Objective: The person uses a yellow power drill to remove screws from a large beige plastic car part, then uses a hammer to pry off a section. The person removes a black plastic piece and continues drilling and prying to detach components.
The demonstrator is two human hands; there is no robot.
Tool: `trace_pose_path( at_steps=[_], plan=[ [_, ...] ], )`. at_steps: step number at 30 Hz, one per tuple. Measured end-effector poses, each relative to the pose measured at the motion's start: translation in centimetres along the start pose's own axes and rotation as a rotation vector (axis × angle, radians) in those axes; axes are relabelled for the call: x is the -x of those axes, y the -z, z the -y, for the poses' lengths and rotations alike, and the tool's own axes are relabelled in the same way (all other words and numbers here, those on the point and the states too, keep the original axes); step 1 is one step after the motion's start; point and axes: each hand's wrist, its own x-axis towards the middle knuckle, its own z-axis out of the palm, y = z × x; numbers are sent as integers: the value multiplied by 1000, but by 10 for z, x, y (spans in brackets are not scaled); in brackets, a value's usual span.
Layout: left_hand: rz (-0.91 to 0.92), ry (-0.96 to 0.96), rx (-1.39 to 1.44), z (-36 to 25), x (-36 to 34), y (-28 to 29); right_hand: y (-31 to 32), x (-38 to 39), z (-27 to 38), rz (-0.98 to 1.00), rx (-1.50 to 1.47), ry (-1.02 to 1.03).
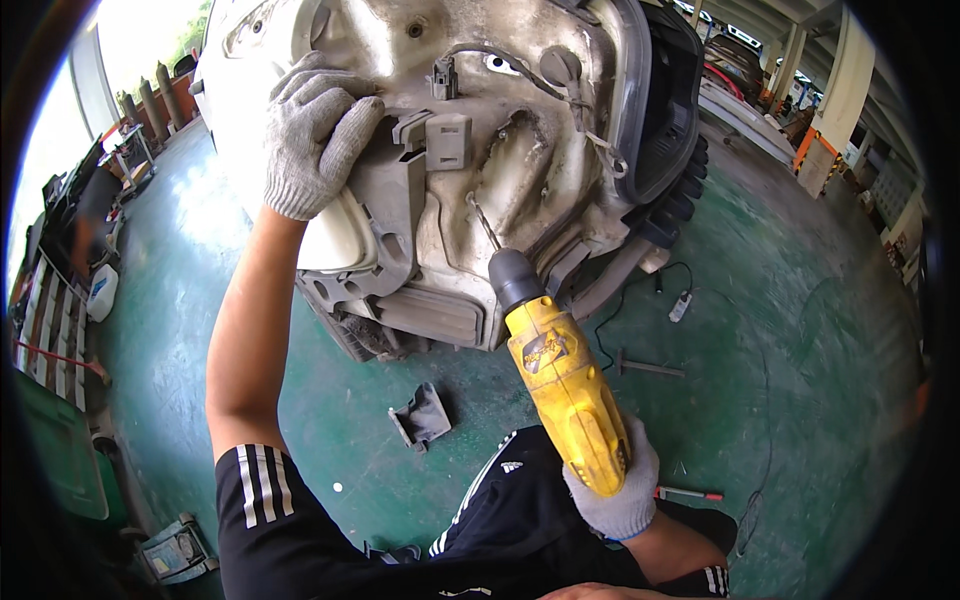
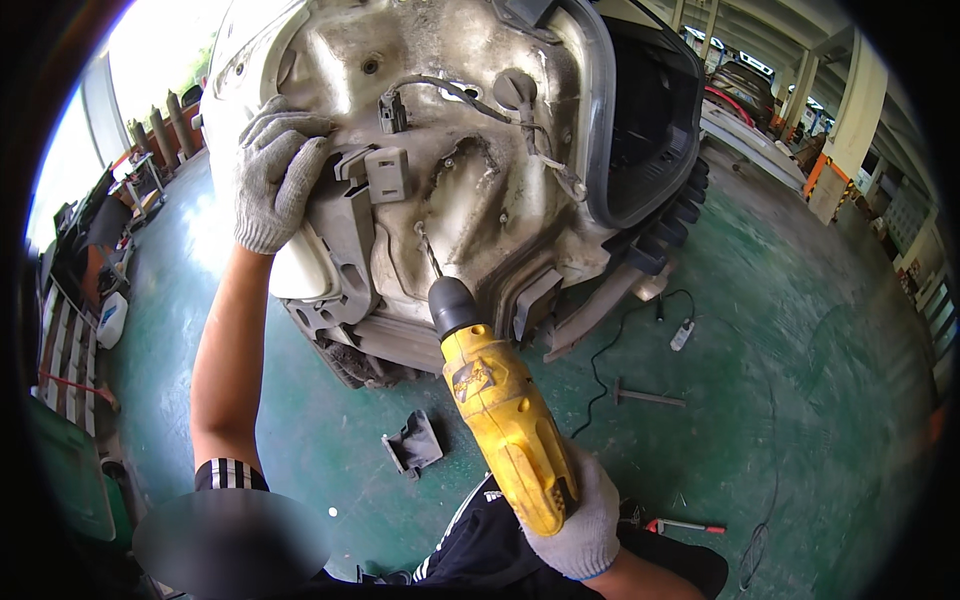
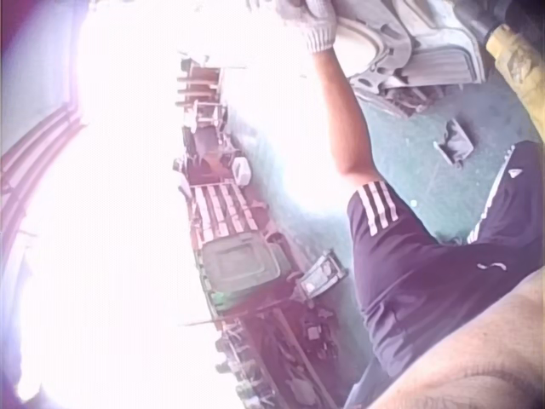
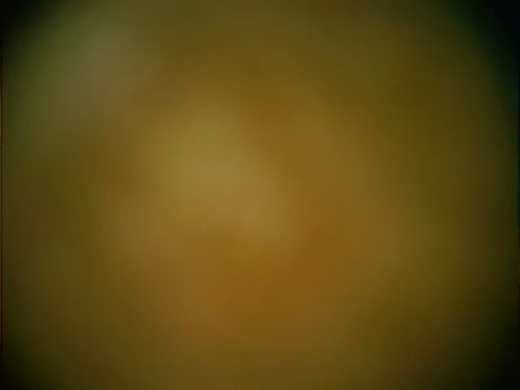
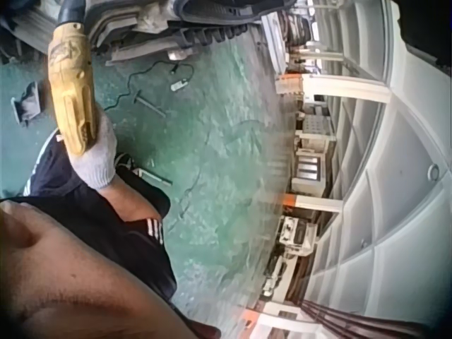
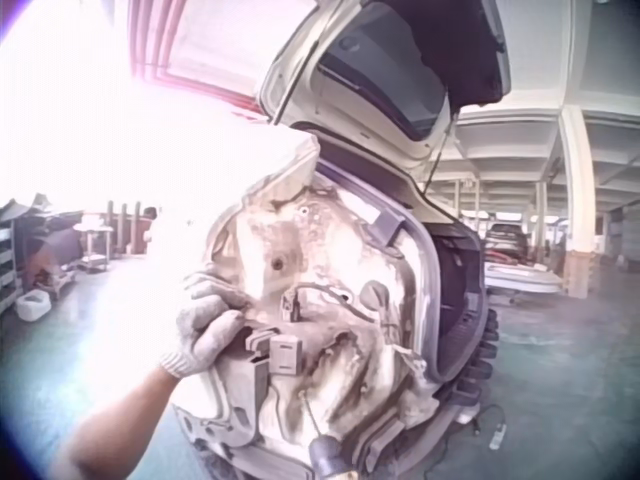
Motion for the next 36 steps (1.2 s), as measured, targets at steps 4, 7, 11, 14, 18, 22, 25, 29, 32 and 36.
trace_pose_path(
  at_steps=[4, 7, 11, 14, 18, 22, 25, 29, 32, 36],
  plan=[
    [-15, 20, 10, -2, 0, -2, 5, -6, 2, -2, 59, 43],
    [-21, 23, 3, -3, 0, -2, 4, -6, 5, -8, 48, 45],
    [-24, 20, 13, -3, 0, -1, 11, -8, 9, 38, 54, 9],
    [-32, 19, 19, -3, 0, -2, 15, -13, 8, 32, 49, 6],
    [-37, 29, 16, -3, 2, -3, 21, -16, 10, 35, 29, -86],
    [-49, 55, 25, -4, 3, -5, 33, -22, 6, 89, -26, -161],
    [-70, 44, 8, -7, 1, -5, 43, -31, 5, 105, -33, -137],
    [-74, 69, 19, -7, 3, -8, 44, -34, -2, 88, -130, -212],
    [-74, 67, 21, -8, 2, -7, 43, -35, -1, 66, -92, -196],
    [-67, 95, 30, -12, 1, -6, 44, -35, -4, 74, -74, -185]
  ],
)
